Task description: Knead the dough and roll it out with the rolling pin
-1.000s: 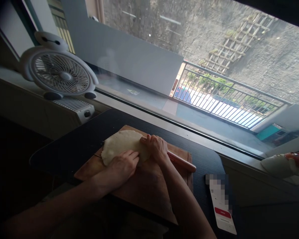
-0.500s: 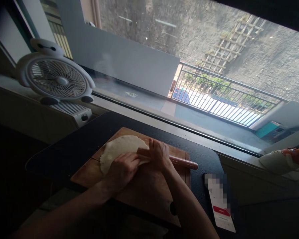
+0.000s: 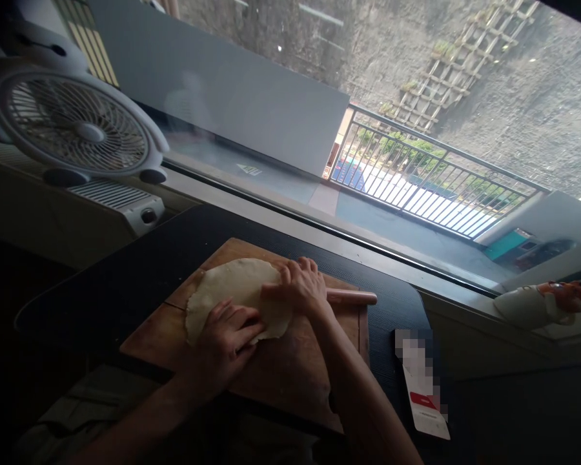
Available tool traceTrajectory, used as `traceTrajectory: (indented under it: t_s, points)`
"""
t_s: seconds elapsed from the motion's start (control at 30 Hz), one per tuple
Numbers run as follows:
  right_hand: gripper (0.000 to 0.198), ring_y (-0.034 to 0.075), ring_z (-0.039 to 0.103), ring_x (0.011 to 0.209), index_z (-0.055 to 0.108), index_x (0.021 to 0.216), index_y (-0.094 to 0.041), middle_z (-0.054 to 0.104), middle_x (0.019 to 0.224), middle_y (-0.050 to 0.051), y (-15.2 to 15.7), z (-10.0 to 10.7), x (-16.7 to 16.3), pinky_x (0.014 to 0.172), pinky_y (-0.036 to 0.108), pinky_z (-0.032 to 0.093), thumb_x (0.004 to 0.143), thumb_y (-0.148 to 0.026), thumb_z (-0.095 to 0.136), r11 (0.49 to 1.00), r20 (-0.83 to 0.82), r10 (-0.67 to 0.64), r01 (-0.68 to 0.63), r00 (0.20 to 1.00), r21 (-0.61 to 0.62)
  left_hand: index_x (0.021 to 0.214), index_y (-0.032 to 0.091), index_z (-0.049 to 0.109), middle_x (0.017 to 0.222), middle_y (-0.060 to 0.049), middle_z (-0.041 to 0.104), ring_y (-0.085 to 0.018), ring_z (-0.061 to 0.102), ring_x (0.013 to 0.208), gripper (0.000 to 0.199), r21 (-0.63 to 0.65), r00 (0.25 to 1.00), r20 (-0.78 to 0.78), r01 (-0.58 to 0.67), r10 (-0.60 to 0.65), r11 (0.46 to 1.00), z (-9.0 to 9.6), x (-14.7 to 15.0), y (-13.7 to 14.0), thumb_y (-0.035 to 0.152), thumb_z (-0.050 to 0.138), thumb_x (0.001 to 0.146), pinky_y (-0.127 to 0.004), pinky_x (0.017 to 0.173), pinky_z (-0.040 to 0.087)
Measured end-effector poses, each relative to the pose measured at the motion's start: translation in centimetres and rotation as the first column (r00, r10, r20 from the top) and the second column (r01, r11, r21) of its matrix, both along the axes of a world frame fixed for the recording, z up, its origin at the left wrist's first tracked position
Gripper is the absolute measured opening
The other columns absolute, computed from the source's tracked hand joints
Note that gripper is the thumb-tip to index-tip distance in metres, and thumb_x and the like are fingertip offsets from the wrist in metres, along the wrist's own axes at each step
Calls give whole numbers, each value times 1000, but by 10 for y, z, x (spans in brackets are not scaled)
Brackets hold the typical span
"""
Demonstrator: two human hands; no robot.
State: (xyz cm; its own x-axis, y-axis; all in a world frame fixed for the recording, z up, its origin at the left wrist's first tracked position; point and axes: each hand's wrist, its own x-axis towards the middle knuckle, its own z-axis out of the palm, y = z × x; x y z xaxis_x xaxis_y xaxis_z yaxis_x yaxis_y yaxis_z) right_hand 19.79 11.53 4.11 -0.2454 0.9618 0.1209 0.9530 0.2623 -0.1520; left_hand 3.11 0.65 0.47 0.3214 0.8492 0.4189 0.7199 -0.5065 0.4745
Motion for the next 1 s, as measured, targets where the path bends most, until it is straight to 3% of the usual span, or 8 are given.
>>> traceTrajectory:
  t_s: [0.17, 0.3, 0.43, 0.5, 0.67, 0.73, 0.9, 1.0]
  points:
    - [42, 22, 21, 136, 44, 131, -28, 41, 141, 2, -63, -12, 29, 105, 39, 28, 96, -43, 26, 997, 62, 74, -75, 995, 16, 96, 26, 64, 101, 0, 60, -19, 50, 99, 24, -24, 1000, 22, 10, -10, 1000, 2, 0, -2, 13, 51, 80, -51, 109, 18]
    - [45, 24, 22, 136, 53, 123, -29, 41, 141, 2, -7, -3, 24, 104, 43, 29, 97, -42, 18, 990, 37, -105, 108, 994, -93, 97, 26, 64, 100, -1, 60, -20, 51, 99, 25, -23, 1000, 11, 5, -5, 1000, 1, -1, -1, 14, 52, 80, -52, 108, 18]
    - [50, 28, 25, 135, 45, 133, -20, 31, 147, 10, 43, 6, 9, 103, 46, 30, 95, -45, 23, 973, 22, -179, 181, 984, -147, 98, 28, 65, 98, -1, 60, -20, 51, 98, 25, -14, 1000, 8, -3, 3, 1000, 0, -2, -1, 14, 53, 80, -53, 108, 19]
    - [50, 28, 22, 136, 42, 135, -20, 28, 149, 10, 26, 1, 10, 104, 47, 29, 96, -44, 23, 983, 23, -154, 155, 988, -103, 98, 27, 65, 98, -1, 60, -19, 51, 98, 25, -14, 1000, 8, -10, 10, 1000, 0, -1, -1, 15, 53, 80, -52, 108, 19]
    - [52, 22, 13, 140, 31, 142, -18, 29, 149, 6, -73, -29, 44, 110, 42, 20, 96, -41, 26, 996, 84, 41, -48, 996, 80, 95, 27, 65, 98, 0, 60, -18, 51, 97, 25, -27, 1000, 26, 3, -2, 1000, 3, 0, -2, 13, 50, 81, -51, 108, 18]
    - [56, 21, 12, 140, 25, 144, -14, 28, 149, 7, -84, -32, 52, 112, 42, 17, 95, -41, 28, 993, 106, 48, -59, 993, 101, 94, 26, 65, 98, 0, 60, -18, 51, 97, 24, -31, 1000, 26, 5, -4, 1000, 3, 0, -2, 13, 50, 81, -51, 108, 19]
    - [47, 27, 13, 139, 51, 127, -20, 29, 148, 9, -11, -8, 33, 107, 49, 20, 97, -40, 20, 987, 91, -148, 154, 985, -52, 94, 25, 64, 99, -1, 60, -19, 51, 97, 23, -20, 1000, 17, -6, 6, 1000, 2, -1, -1, 14, 51, 80, -52, 108, 19]
    - [46, 29, 12, 139, 51, 127, -17, 26, 149, 12, 25, 6, 2, 107, 49, 19, 96, -39, 26, 989, 76, -138, 141, 988, -34, 96, 26, 65, 99, -1, 59, -20, 51, 98, 23, -21, 1000, 20, -2, 3, 1000, 1, -1, -2, 15, 53, 80, -52, 108, 19]
